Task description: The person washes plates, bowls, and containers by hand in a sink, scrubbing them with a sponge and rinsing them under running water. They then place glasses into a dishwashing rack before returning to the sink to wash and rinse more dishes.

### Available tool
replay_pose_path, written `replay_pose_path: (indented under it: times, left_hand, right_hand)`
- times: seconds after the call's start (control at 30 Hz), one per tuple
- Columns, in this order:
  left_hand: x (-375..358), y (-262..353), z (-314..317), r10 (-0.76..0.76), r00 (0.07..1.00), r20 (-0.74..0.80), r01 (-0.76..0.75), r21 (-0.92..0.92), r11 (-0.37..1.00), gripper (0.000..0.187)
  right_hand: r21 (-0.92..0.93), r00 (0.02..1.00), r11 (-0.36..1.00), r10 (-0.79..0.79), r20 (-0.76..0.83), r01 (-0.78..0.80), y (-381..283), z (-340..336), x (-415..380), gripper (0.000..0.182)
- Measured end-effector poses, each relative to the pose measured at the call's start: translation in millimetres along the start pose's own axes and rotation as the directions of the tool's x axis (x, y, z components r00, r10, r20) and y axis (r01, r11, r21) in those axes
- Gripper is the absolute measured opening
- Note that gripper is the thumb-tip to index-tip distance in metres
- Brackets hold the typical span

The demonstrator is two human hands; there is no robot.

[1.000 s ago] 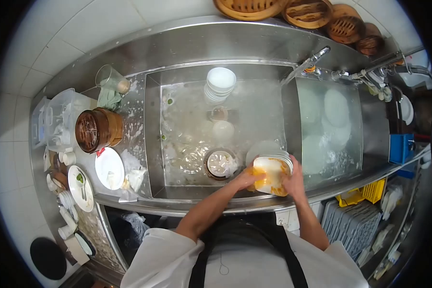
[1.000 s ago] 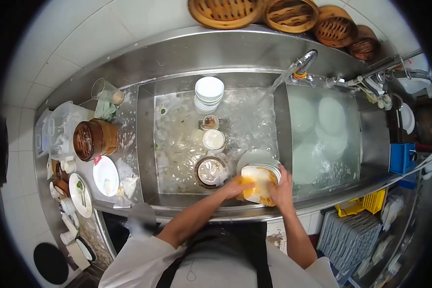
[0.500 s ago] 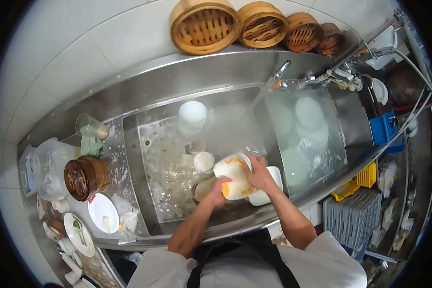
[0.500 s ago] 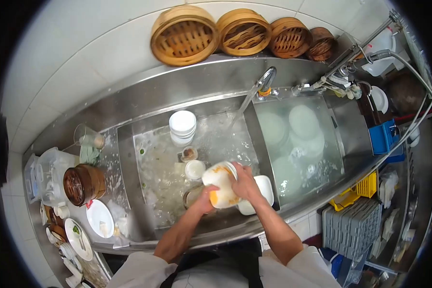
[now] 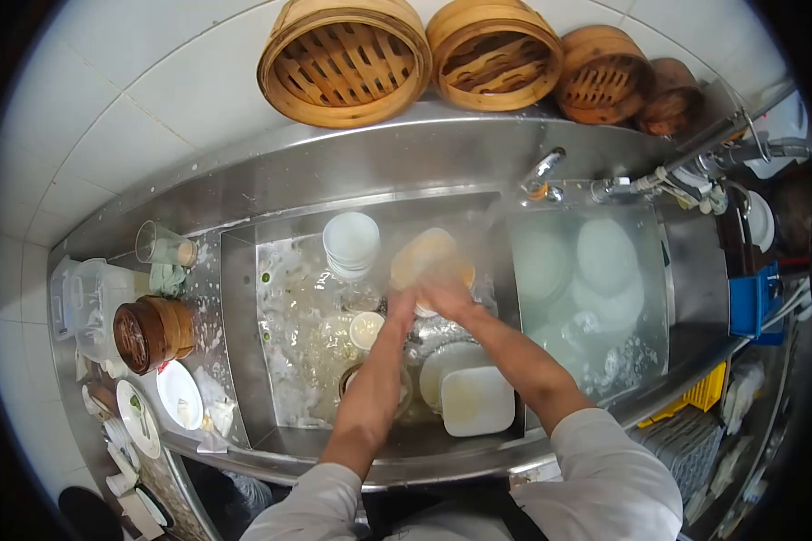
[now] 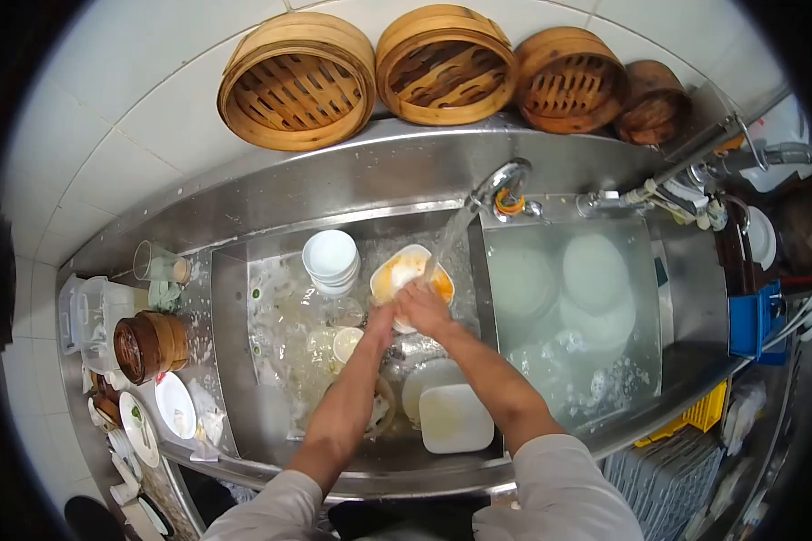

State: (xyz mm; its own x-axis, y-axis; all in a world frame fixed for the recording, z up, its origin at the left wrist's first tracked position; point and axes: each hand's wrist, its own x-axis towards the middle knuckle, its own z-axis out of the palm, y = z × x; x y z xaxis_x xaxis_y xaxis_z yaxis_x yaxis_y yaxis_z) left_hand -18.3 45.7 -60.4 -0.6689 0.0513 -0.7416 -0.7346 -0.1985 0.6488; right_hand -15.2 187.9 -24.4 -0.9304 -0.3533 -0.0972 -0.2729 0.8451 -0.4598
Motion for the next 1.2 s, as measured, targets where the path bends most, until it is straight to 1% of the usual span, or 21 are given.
replay_pose_path:
  times: [0.1,0.13,0.17,0.2,0.37,0.4,0.47,0.5,0.53,0.6,0.67,0.73,0.77,0.83,0.9,0.97,1.03,1.07,1.1,1.13,1.2]
  left_hand:
    - [-26,29,13,0.018,0.999,0.049,-0.021,0.053,0.998,0.069]
    - [-19,31,9,0.006,0.992,0.128,-0.007,0.009,1.0,0.076]
    - [-16,30,0,-0.013,0.978,0.207,0.019,-0.028,0.999,0.083]
    - [1,18,-11,-0.023,0.979,0.201,0.086,-0.309,0.947,0.081]
    - [44,-4,-17,0.237,0.967,0.097,-0.256,0.339,0.905,0.069]
    - [53,0,-19,0.224,0.971,0.088,-0.237,0.493,0.837,0.068]
    - [15,41,-15,0.042,0.992,0.12,-0.103,0.565,0.819,0.064]
    - [10,38,-15,0.174,0.978,0.115,-0.208,0.617,0.759,0.063]
    - [0,40,-10,0.311,0.943,0.115,-0.306,0.665,0.682,0.062]
    - [-24,54,6,0.519,0.846,0.121,-0.376,0.826,0.421,0.058]
    - [-21,44,1,0.504,0.853,0.138,-0.352,0.864,0.359,0.055]
    - [-17,43,2,0.428,0.897,0.11,-0.29,0.877,0.383,0.043]
    - [-15,37,-1,0.454,0.874,0.175,-0.335,0.893,0.301,0.039]
    - [3,15,-11,0.488,0.818,0.304,-0.412,0.902,0.129,0.034]
    - [-9,22,-13,0.215,0.95,0.227,-0.311,0.764,0.565,0.031]
    - [-15,40,-10,0.037,0.981,0.189,-0.146,0.606,0.782,0.031]
    - [-22,44,-5,-0.071,0.988,0.135,-0.01,0.52,0.854,0.032]
    - [-18,46,-10,0.043,0.995,0.092,-0.09,0.596,0.798,0.038]
    - [-4,40,-8,0.302,0.953,0.037,-0.241,0.699,0.673,0.037]
    - [17,30,-7,0.545,0.838,0.022,-0.345,0.796,0.498,0.036]
    - [27,28,-13,0.671,0.729,0.137,-0.369,0.904,0.216,0.033]
  right_hand:
    - [0.094,0.812,0.977,0.21,-0.544,-0.19,5,11,31,0.038]
    - [0.105,0.866,0.991,0.127,-0.484,-0.086,1,19,27,0.04]
    - [-0.047,0.975,0.998,0.038,-0.217,-0.049,4,21,19,0.041]
    - [-0.182,0.997,0.983,-0.018,0.081,0.032,9,8,6,0.041]
    - [-0.427,0.95,0.904,-0.111,-0.292,-0.026,-10,-1,28,0.041]
    - [-0.241,0.878,0.945,-0.3,-0.373,0.221,-9,8,26,0.036]
    - [-0.275,0.99,0.961,-0.011,-0.14,-0.028,2,-16,16,0.035]
    - [-0.31,0.988,0.938,0.151,-0.034,-0.154,6,-26,11,0.034]
    - [-0.101,0.981,0.993,0.044,-0.189,-0.064,9,-19,14,0.029]
    - [0.119,0.979,0.974,0.198,-0.054,-0.191,-24,-18,14,0.025]
    - [0.195,0.973,0.965,0.199,-0.12,-0.173,-5,22,18,0.022]
    - [0.243,0.842,0.926,0.365,-0.398,-0.287,1,21,32,0.024]
    - [-0.023,0.802,0.975,0.17,-0.573,-0.223,-1,25,34,0.026]
    - [0.327,0.965,0.924,0.242,-0.102,-0.197,-10,-10,38,0.027]
    - [-0.151,0.996,0.987,-0.069,-0.051,0.061,5,-25,35,0.026]
    - [-0.12,0.932,0.988,0.052,-0.358,-0.101,5,10,40,0.022]
    - [-0.208,0.997,0.977,0.054,0.058,-0.041,-15,-35,19,0.019]
    - [-0.245,0.961,0.969,0.066,0.269,0.002,-20,-57,9,0.018]
    - [-0.328,0.975,0.942,0.131,0.177,-0.067,-5,-54,-2,0.016]
    - [-0.251,0.986,0.955,0.165,-0.004,-0.161,0,-74,-24,0.014]
    - [0.114,0.871,0.97,0.243,-0.426,-0.215,-7,-145,-77,0.013]
